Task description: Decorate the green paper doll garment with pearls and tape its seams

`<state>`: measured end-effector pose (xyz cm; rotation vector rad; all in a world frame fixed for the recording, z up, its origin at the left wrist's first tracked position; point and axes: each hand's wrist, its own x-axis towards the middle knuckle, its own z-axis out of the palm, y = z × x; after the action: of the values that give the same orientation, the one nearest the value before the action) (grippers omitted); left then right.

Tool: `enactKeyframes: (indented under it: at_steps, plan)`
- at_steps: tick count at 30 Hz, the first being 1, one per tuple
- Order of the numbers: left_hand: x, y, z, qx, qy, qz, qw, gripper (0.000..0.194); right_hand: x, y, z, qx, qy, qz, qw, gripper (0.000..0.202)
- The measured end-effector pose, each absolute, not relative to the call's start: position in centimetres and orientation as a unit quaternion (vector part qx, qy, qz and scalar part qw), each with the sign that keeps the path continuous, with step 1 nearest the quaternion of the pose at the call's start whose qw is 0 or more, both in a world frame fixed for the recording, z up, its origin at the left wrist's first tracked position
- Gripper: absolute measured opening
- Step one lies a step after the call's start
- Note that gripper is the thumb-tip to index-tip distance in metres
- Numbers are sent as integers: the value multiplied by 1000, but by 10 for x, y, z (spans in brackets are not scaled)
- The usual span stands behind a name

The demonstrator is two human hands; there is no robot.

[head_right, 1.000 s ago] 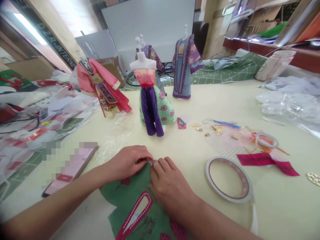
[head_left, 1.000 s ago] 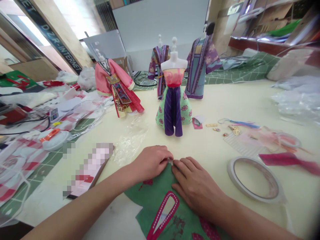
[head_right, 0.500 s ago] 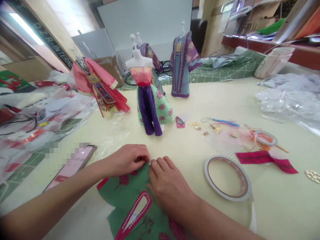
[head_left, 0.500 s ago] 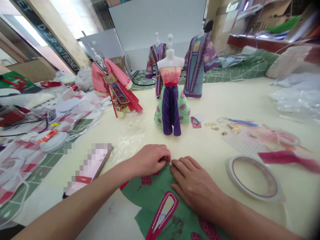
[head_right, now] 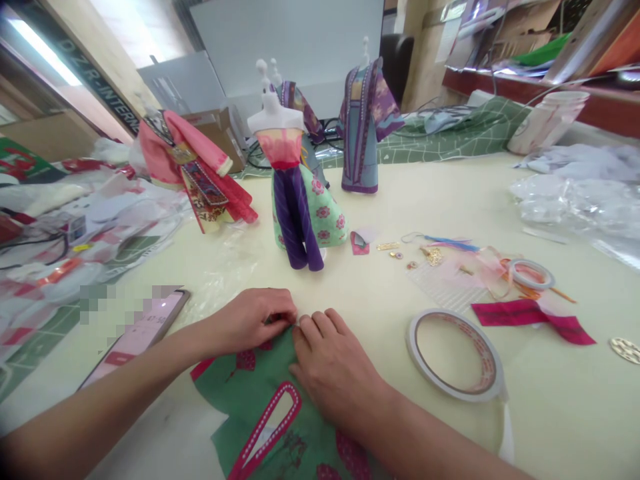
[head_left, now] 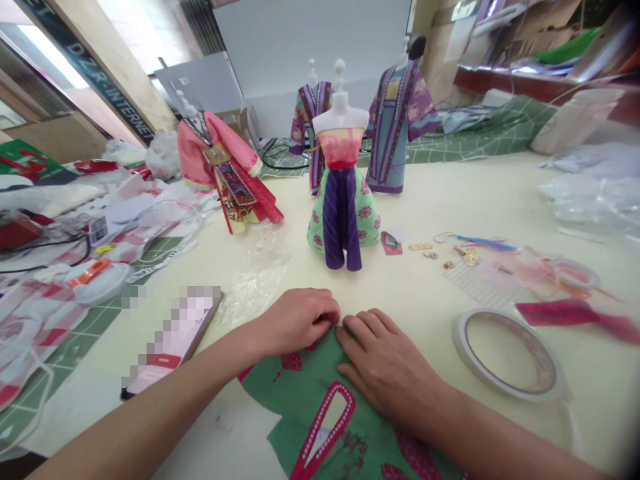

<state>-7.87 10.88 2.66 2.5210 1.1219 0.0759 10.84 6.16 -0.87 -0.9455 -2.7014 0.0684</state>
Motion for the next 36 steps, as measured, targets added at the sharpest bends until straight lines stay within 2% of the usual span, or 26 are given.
enactKeyframes:
  at_steps: [24,36]
  plan:
    - [-88,104,24,876,433,76,198,14,108,62,-8,-333,-933,21,137,27]
    - [-79,99,26,876,443,44,187,10,108,61,-11,-338,-930,26,139,30]
